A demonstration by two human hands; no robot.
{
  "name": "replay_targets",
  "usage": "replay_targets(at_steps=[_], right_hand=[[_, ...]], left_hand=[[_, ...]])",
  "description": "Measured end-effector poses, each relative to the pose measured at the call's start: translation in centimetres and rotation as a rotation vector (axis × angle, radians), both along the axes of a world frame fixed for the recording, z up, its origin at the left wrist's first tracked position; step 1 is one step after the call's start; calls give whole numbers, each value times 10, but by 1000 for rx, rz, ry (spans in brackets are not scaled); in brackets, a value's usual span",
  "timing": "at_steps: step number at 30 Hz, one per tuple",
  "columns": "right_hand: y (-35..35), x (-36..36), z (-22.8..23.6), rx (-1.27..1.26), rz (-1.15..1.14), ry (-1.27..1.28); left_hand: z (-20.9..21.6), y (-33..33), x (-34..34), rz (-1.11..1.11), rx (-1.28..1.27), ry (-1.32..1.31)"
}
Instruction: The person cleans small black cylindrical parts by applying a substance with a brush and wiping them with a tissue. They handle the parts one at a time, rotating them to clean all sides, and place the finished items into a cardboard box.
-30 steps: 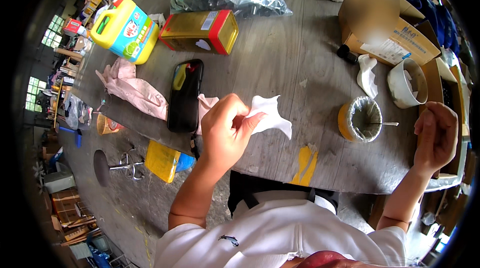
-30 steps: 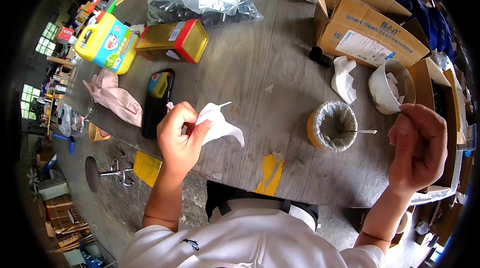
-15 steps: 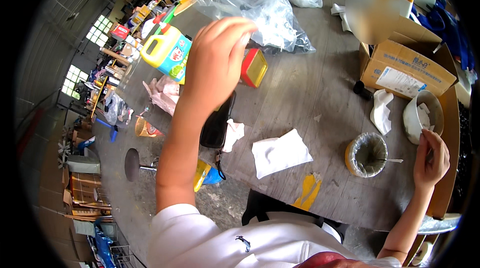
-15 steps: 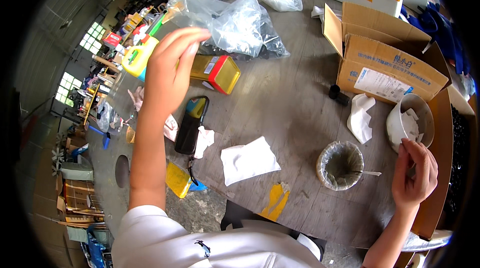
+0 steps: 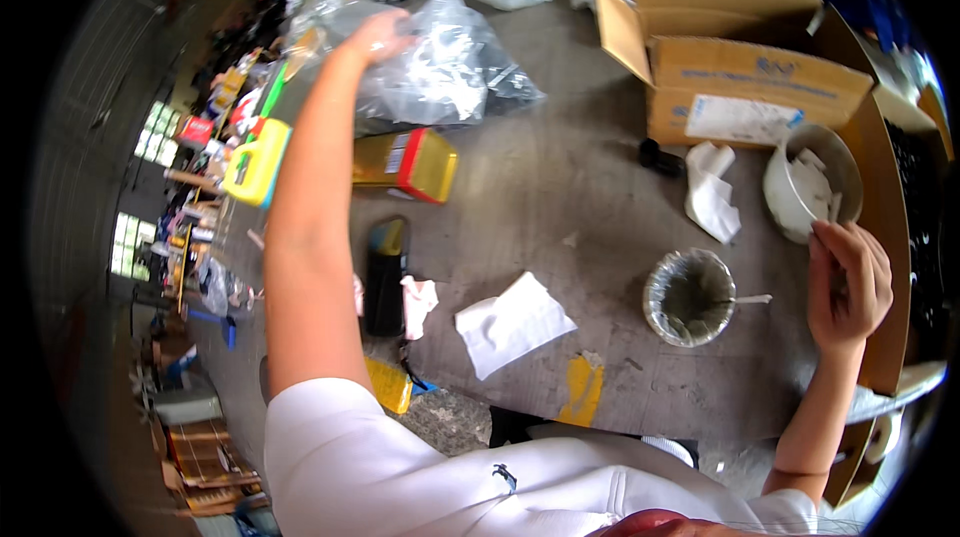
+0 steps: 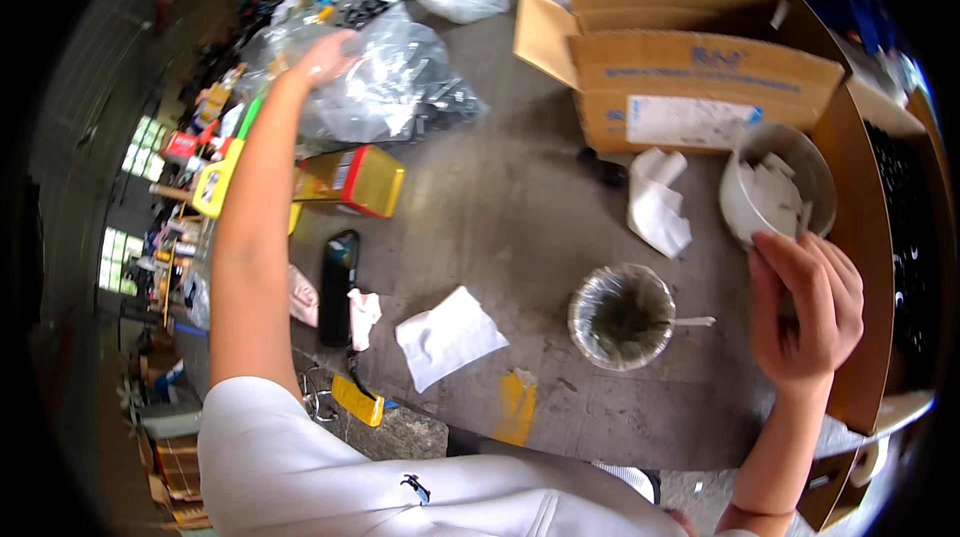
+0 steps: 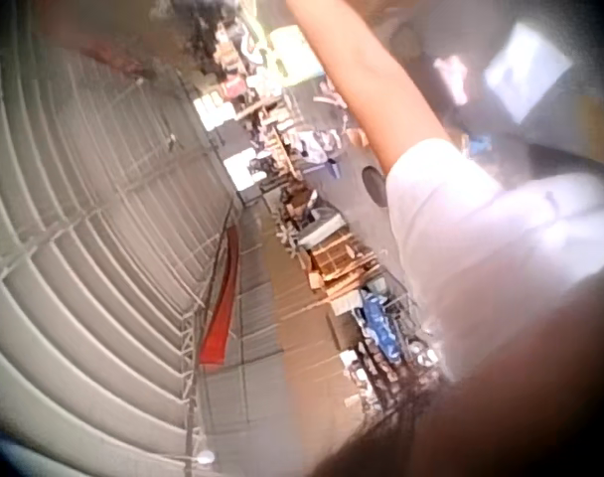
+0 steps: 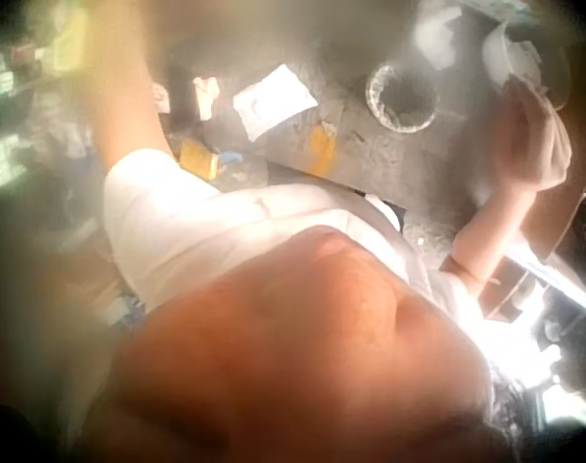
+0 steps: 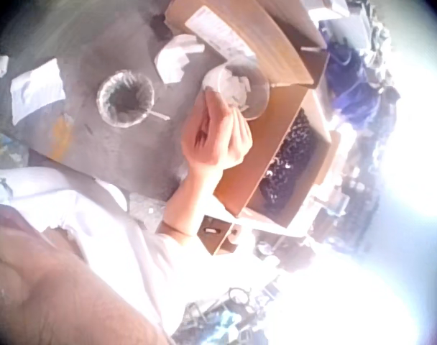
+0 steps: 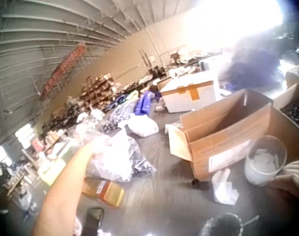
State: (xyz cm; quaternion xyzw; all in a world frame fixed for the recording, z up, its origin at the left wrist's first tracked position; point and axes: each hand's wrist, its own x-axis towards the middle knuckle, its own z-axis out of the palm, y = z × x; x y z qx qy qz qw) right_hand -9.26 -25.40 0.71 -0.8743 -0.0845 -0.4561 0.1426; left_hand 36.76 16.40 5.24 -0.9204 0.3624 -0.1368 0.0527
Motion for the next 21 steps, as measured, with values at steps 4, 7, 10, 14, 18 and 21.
replay_targets(at_steps=[4, 7, 10, 14, 18, 21], right_hand=[[-9, 9, 1, 36, 46, 37], [-12, 16, -2, 28, 109, 31], [-9, 19, -2, -21, 151, -10], [-5, 19, -3, -36, 142, 42], [-2, 21, -3, -55, 179, 77], [1, 22, -7, -45, 214, 96]], left_hand=[[-27, -31, 14, 280, 182, 385], [-19, -53, 15, 380, 232, 499], [-25, -23, 31, 292, -206, 666], [-43, -59, 1, 688, -962, 913], [-49, -47, -6, 318, -921, 904], [-51, -43, -7, 275, -1031, 946]])
